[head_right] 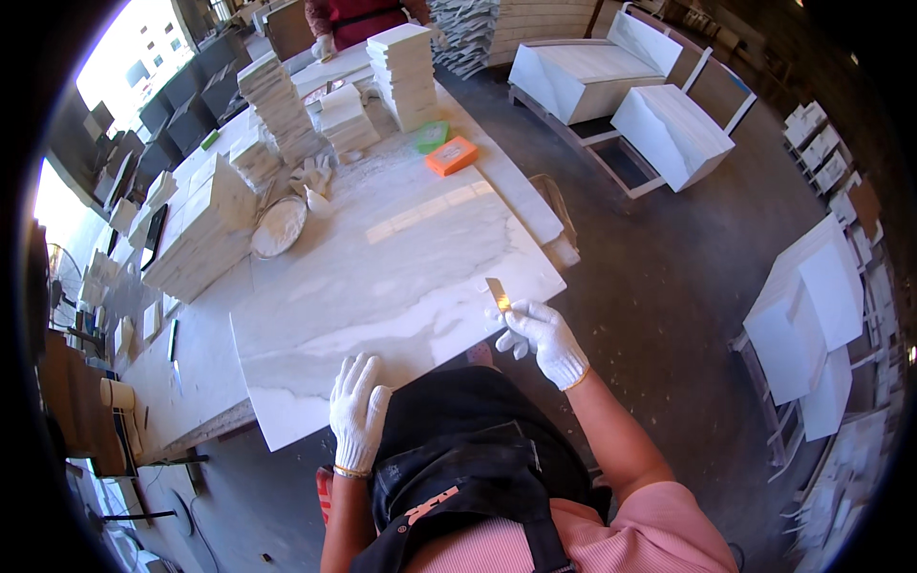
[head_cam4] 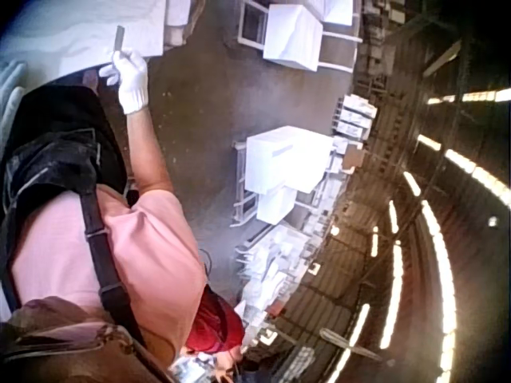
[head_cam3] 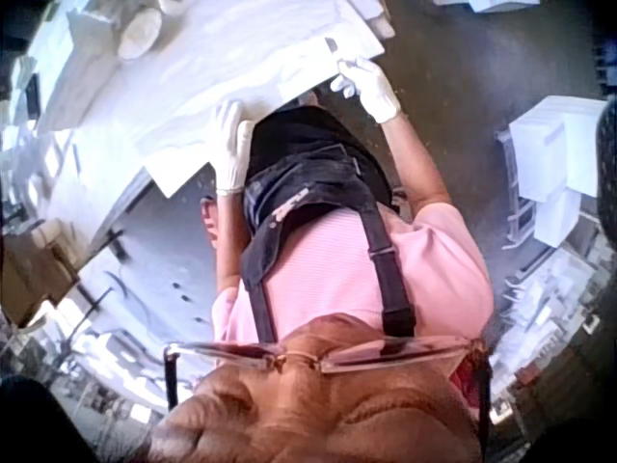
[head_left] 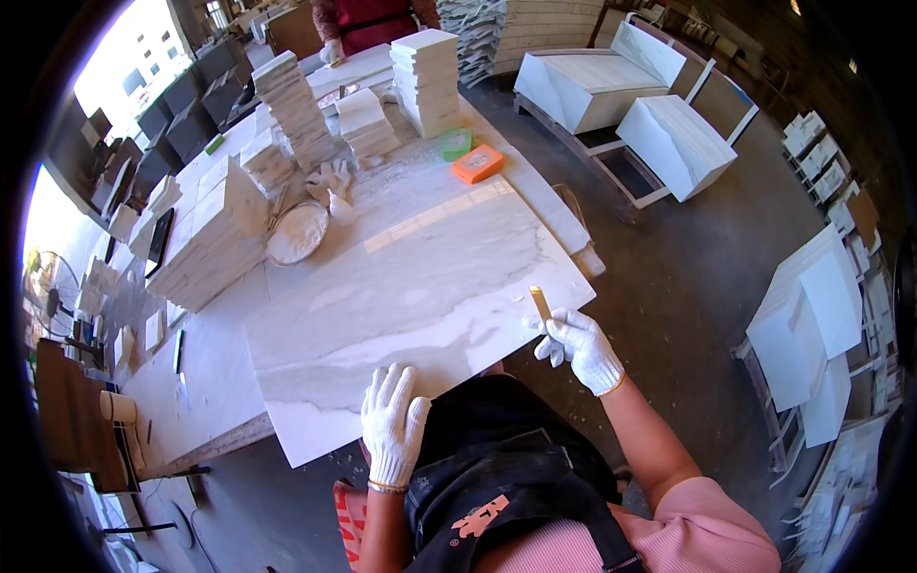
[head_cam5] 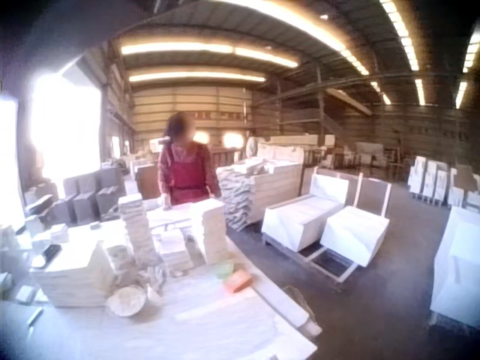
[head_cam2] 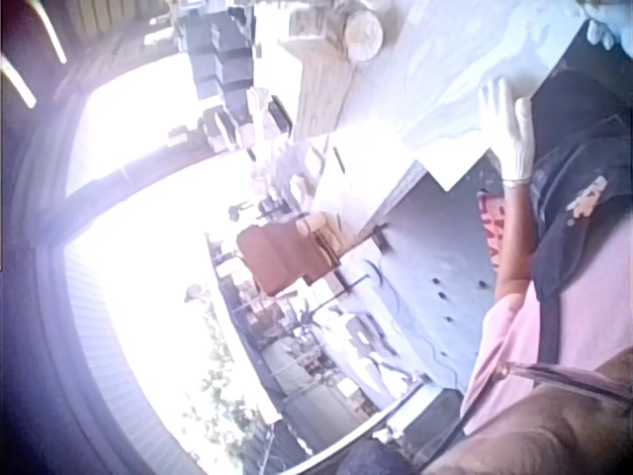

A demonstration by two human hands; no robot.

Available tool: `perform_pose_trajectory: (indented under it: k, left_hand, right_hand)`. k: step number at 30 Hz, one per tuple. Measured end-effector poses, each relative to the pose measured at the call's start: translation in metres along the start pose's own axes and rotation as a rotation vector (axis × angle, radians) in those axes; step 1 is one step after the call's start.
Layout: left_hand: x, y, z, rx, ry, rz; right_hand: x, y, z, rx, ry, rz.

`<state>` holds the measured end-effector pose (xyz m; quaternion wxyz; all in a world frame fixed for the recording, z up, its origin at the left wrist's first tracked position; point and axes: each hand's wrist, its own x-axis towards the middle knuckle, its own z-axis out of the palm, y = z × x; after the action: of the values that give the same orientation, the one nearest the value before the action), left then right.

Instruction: The person scrapes a white rectangular tile with a small metal scraper, removing residue from the surface. They repeatedly dip the scraper into a small bowl of white powder and continue scraping different areas of the tile.

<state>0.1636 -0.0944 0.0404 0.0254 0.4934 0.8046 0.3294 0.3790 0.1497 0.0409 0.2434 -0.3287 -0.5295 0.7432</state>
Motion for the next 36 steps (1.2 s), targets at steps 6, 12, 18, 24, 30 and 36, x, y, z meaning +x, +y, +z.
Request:
perform_pose_trajectory:
  k: [6,12,18,24,30,36]
  left_hand:
    - [0.001,0.003,0.004,0.019,0.013,0.012]
    - [0.001,0.001,-0.001,0.0,-0.006,0.009]
    - [0.003,0.004,0.003,0.026,-0.004,0.019]
    - [0.002,0.0,0.003,0.016,-0.016,0.017]
    - [0.003,0.005,0.002,0.054,-0.014,0.018]
    - [0.002,0.005,0.0,0.046,-0.034,0.017]
  right_hand:
    - [0.002,0.021,0.005,-0.065,-0.092,0.152]
    - [0.007,-0.004,0.005,-0.005,0.054,0.024]
    - [0.004,0.019,0.001,0.004,0.024,0.073]
    - [0.017,0.0,-0.003,0.04,0.005,0.031]
    - [0.051,-0.032,-0.013,-0.093,-0.141,0.252]
    - [0.084,-0.042,0.002,-0.097,-0.143,0.276]
